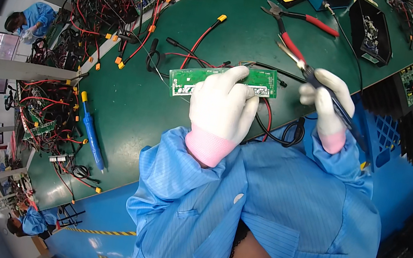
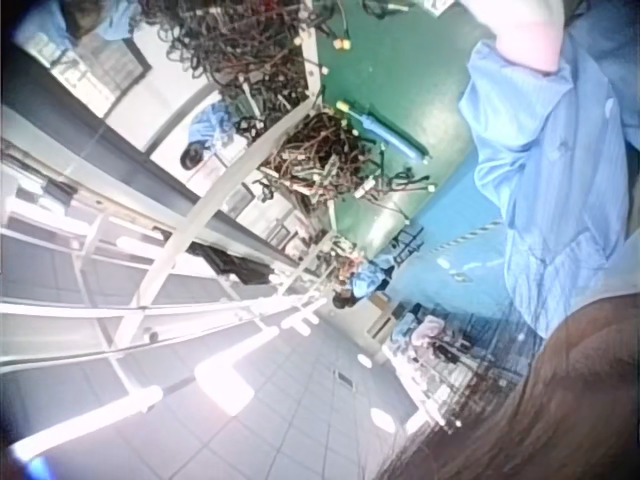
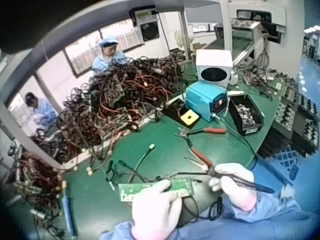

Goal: Soldering electronic components and connecting wiring harnesses to printed circuit boards at a manual assembly station.

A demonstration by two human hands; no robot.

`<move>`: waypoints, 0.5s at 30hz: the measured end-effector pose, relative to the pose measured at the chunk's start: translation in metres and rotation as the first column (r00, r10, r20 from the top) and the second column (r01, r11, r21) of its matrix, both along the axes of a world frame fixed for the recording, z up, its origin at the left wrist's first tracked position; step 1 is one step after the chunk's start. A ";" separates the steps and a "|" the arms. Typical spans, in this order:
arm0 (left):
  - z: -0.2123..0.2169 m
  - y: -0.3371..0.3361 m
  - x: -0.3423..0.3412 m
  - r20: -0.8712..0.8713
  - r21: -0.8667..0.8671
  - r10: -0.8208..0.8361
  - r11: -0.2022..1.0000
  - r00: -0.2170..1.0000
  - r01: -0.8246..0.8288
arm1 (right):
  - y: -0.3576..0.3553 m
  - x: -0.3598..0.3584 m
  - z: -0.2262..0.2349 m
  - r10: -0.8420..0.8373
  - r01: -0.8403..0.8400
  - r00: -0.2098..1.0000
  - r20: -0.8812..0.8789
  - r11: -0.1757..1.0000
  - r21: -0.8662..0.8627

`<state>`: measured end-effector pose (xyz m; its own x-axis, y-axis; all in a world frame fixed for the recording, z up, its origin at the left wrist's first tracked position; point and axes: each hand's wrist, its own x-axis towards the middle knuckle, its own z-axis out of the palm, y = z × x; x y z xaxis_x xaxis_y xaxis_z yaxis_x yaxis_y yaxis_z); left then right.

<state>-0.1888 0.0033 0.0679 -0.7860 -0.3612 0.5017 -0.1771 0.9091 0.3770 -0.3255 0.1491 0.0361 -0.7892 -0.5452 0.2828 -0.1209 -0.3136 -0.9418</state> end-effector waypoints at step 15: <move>0.005 0.009 -0.020 -0.043 -0.130 -0.021 0.991 0.999 0.015 | 0.039 0.013 -0.002 -0.050 0.051 0.991 0.126 0.999 -0.004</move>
<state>-0.2093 0.0121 0.0728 -0.7679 -0.2769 0.5777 -0.1460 0.9537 0.2630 -0.3121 0.1886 0.0339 -0.8452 -0.5019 0.1835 -0.0179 -0.3165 -0.9484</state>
